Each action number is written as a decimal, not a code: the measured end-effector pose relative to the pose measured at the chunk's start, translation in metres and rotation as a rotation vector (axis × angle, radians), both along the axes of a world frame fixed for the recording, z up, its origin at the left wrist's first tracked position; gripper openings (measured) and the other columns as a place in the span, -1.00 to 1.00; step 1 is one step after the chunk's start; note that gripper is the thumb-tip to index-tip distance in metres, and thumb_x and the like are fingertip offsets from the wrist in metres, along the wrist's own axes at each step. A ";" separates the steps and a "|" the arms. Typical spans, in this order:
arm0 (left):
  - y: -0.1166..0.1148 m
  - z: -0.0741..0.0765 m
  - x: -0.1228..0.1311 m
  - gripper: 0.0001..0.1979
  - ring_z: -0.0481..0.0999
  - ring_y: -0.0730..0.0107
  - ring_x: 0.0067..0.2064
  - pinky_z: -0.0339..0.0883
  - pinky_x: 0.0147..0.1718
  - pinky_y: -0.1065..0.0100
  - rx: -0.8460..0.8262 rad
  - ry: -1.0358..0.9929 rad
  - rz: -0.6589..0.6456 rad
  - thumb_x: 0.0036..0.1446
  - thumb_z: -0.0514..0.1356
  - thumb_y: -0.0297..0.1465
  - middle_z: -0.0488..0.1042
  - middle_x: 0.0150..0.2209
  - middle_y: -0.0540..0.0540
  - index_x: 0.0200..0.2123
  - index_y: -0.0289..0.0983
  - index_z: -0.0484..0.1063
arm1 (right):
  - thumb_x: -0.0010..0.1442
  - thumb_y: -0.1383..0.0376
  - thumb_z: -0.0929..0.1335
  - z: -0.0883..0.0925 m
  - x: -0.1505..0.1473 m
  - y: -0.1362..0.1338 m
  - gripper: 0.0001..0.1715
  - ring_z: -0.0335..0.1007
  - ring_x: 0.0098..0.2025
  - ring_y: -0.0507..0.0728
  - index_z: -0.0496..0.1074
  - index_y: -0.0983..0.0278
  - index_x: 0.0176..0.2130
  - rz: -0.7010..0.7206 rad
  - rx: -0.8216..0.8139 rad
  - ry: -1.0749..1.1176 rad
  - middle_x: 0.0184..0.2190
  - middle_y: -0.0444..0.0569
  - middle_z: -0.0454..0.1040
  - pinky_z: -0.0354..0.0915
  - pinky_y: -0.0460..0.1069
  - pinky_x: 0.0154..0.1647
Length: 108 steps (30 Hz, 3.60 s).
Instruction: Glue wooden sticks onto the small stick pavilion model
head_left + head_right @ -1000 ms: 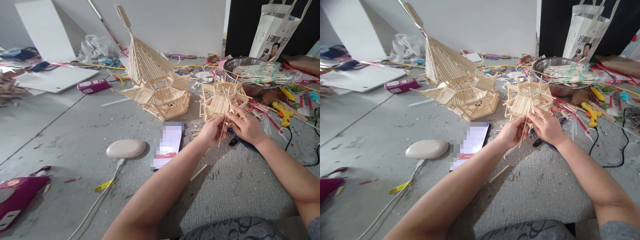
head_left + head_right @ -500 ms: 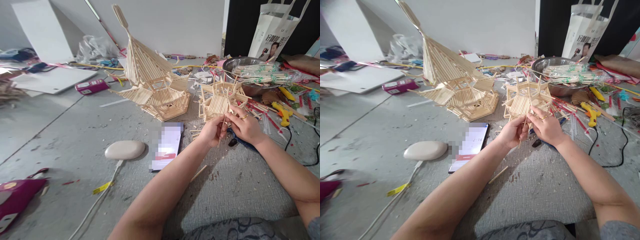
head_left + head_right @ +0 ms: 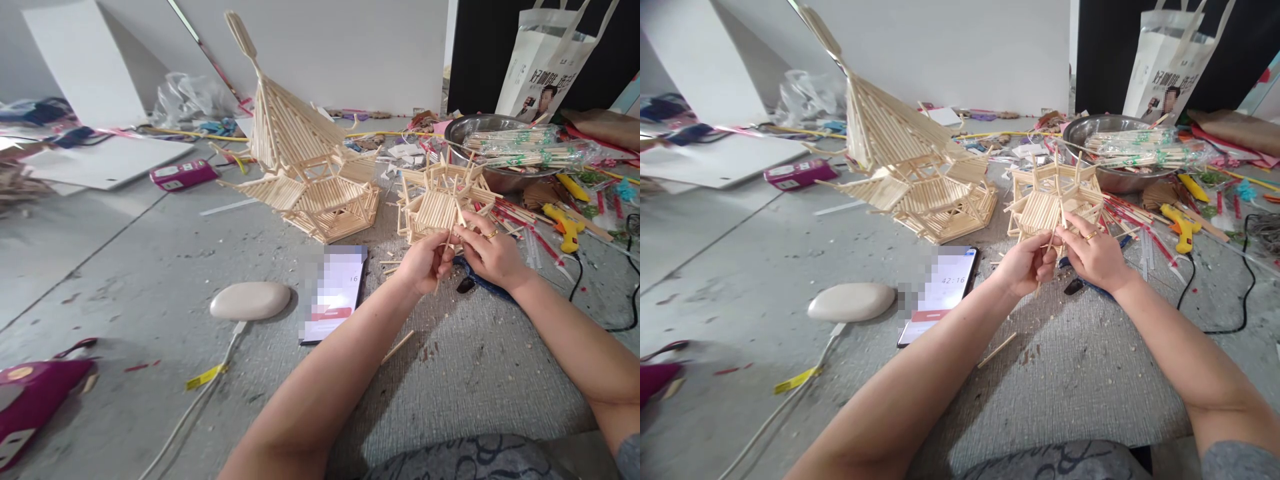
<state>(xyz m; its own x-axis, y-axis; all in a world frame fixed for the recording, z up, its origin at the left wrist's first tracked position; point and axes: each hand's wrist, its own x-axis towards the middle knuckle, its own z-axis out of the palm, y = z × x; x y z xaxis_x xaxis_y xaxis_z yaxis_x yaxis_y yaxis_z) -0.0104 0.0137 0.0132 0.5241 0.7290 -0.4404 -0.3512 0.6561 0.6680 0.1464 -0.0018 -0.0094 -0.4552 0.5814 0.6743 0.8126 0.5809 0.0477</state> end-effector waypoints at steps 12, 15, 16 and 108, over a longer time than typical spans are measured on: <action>0.000 0.001 0.000 -0.70 0.03 0.65 -0.80 -0.20 -0.81 0.55 -0.014 0.001 0.010 0.23 -0.09 -0.37 0.12 -0.76 0.12 -0.49 -0.31 0.28 | 0.21 0.35 0.20 0.000 0.000 0.000 -0.65 0.40 -0.08 0.15 0.36 0.30 -0.03 -0.012 -0.015 0.001 0.04 0.13 0.35 0.42 0.01 -0.26; 0.000 0.000 0.000 -0.70 0.03 0.66 -0.80 -0.21 -0.81 0.55 -0.018 -0.021 0.010 0.23 -0.09 -0.37 0.13 -0.75 0.12 -0.49 -0.31 0.29 | 0.20 0.35 0.20 0.000 0.000 0.000 -0.66 0.39 -0.06 0.15 0.36 0.30 -0.03 -0.005 0.001 0.003 0.04 0.13 0.36 0.41 0.01 -0.24; 0.000 0.000 -0.001 -0.70 0.03 0.66 -0.80 -0.21 -0.81 0.55 -0.018 -0.027 0.011 0.23 -0.09 -0.37 0.13 -0.75 0.12 -0.49 -0.31 0.29 | 0.20 0.36 0.21 0.000 0.000 0.000 -0.66 0.38 -0.05 0.16 0.36 0.32 -0.04 0.003 0.010 0.006 0.03 0.15 0.36 0.41 0.01 -0.22; -0.076 -0.025 -0.008 -0.77 0.39 0.25 -0.05 0.12 -0.03 0.24 0.371 -0.027 0.233 0.00 0.21 -0.29 0.51 -0.21 -0.12 -0.57 -0.31 0.31 | -0.03 0.11 0.34 -0.007 0.012 -0.052 -0.76 0.44 -0.28 0.15 0.40 0.21 -0.37 0.151 -0.876 1.201 -0.37 -0.06 0.47 0.35 0.06 -0.26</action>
<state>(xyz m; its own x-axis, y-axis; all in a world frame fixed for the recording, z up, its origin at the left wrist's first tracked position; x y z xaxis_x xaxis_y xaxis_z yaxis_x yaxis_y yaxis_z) -0.0187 -0.0627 -0.0117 0.3347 0.9353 -0.1147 -0.4822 0.2746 0.8319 0.1589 -0.0539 -0.0168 0.0126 0.9884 0.1517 0.0446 0.1510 -0.9875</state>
